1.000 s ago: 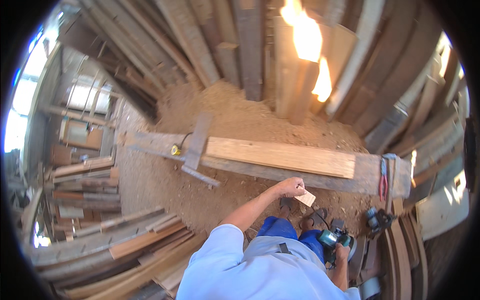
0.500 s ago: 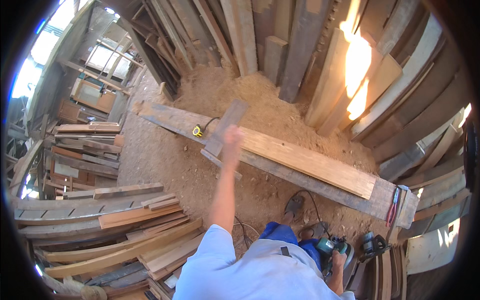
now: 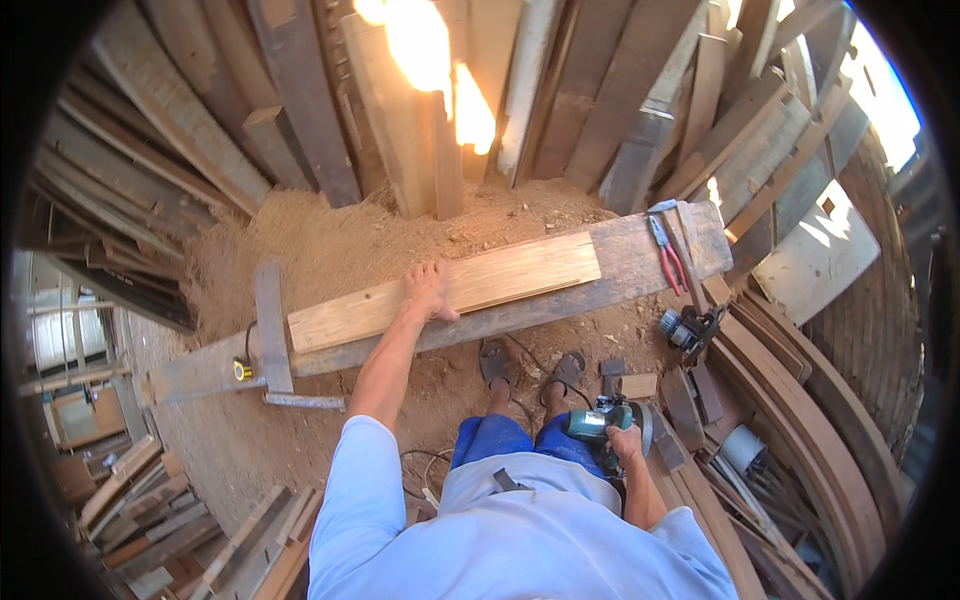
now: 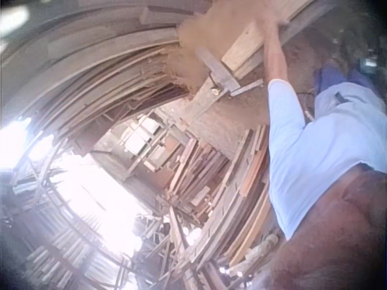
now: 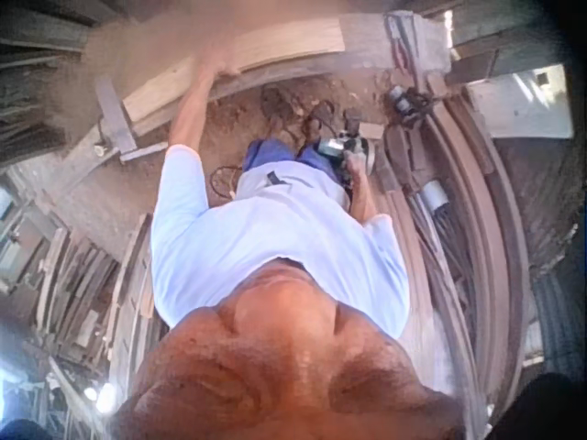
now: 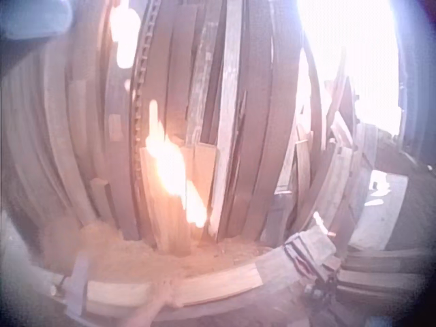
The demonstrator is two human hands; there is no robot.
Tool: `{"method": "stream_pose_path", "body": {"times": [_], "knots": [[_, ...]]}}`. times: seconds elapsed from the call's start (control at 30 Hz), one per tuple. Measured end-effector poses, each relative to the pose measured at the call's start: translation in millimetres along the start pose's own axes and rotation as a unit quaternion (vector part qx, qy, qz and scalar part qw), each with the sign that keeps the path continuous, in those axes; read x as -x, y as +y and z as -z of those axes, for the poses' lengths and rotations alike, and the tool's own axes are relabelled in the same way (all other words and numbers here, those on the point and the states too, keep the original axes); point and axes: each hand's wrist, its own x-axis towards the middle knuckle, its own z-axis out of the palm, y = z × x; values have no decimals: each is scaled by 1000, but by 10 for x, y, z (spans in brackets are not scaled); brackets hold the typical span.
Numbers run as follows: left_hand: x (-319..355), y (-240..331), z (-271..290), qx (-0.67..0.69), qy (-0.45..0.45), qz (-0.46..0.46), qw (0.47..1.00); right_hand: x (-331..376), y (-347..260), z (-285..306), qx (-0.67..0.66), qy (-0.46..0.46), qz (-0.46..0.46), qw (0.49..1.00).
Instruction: The person saws through a wooden beam using a circular saw, then measures the length of the remaining wood with a tape measure.
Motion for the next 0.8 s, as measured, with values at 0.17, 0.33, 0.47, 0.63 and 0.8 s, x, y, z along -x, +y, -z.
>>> {"method": "stream_pose_path", "body": {"times": [0.17, 0.33, 0.47, 0.63, 0.8], "knots": [[181, 8, -29, -47, 79, -22, 995, 121, -73, 74, -30, 16, -37, 999], [682, 67, -66, -10, 244, -75, 967, 1, 117, 66, -37, 36, -26, 998], [806, 4, -307, 17, 251, -98, 963, -89, 11, 89, -30, 13, -11, 999], [813, 42, -419, 45, 264, -97, 958, -178, -27, 119, -32, 4, -9, 999], [833, 57, -436, 54, 280, -104, 953, -204, -41, 159, -62, -11, -2, 998]]}}
